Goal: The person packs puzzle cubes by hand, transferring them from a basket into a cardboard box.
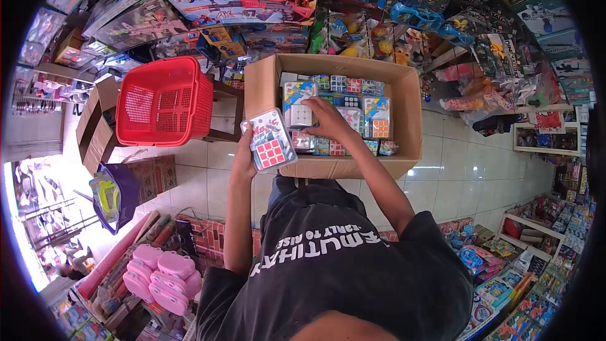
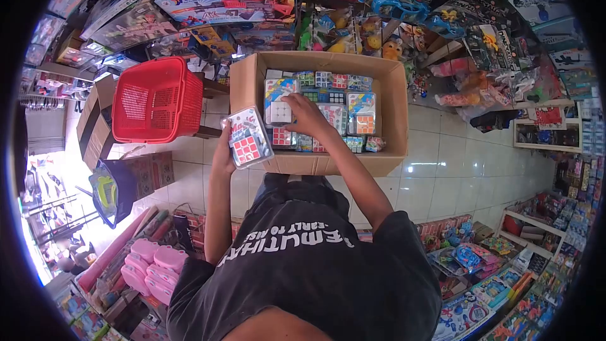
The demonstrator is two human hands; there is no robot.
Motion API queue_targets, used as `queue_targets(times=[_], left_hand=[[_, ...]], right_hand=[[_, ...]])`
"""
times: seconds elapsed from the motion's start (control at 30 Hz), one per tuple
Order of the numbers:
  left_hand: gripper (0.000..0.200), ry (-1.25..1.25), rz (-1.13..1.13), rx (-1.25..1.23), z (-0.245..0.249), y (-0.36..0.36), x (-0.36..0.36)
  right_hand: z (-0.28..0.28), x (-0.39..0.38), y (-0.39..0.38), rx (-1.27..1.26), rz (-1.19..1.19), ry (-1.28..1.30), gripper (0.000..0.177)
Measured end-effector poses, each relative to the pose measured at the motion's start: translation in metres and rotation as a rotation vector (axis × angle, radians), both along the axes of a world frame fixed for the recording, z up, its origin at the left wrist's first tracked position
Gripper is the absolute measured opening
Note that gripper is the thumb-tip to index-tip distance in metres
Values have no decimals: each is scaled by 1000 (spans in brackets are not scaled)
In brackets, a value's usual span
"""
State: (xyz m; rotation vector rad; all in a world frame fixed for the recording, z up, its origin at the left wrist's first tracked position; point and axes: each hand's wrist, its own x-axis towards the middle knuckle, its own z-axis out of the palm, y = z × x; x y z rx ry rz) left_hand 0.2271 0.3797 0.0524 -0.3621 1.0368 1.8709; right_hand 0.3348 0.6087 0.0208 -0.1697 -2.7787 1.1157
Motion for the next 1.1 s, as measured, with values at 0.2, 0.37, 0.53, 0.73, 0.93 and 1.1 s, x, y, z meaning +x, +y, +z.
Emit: queue_targets(times=[0.2, 0.37, 0.53, 0.73, 0.93, 1.1], left_hand=[[29, 294, -34, -129, 1, 21, 3], [25, 524, -126, -90, 1, 63, -5], [24, 622, -164, -150, -20, 79, 3], [38, 1573, -250, -644, -9, 68, 7], [36, 1650, -364, -679, -25, 48, 12], [37, 1601, -387, -691, -30, 45, 17]], right_hand=[[40, 7, -6, -130, -70, 66, 66], [76, 24, -29, -194, 69, 44, 69], [52, 36, -33, -81, -7, 6, 72], [33, 33, -25, -67, -59, 55, 58], [32, 33, -28, 6, -43, 93, 61], [17, 36, -31, -3, -15, 20, 63]])
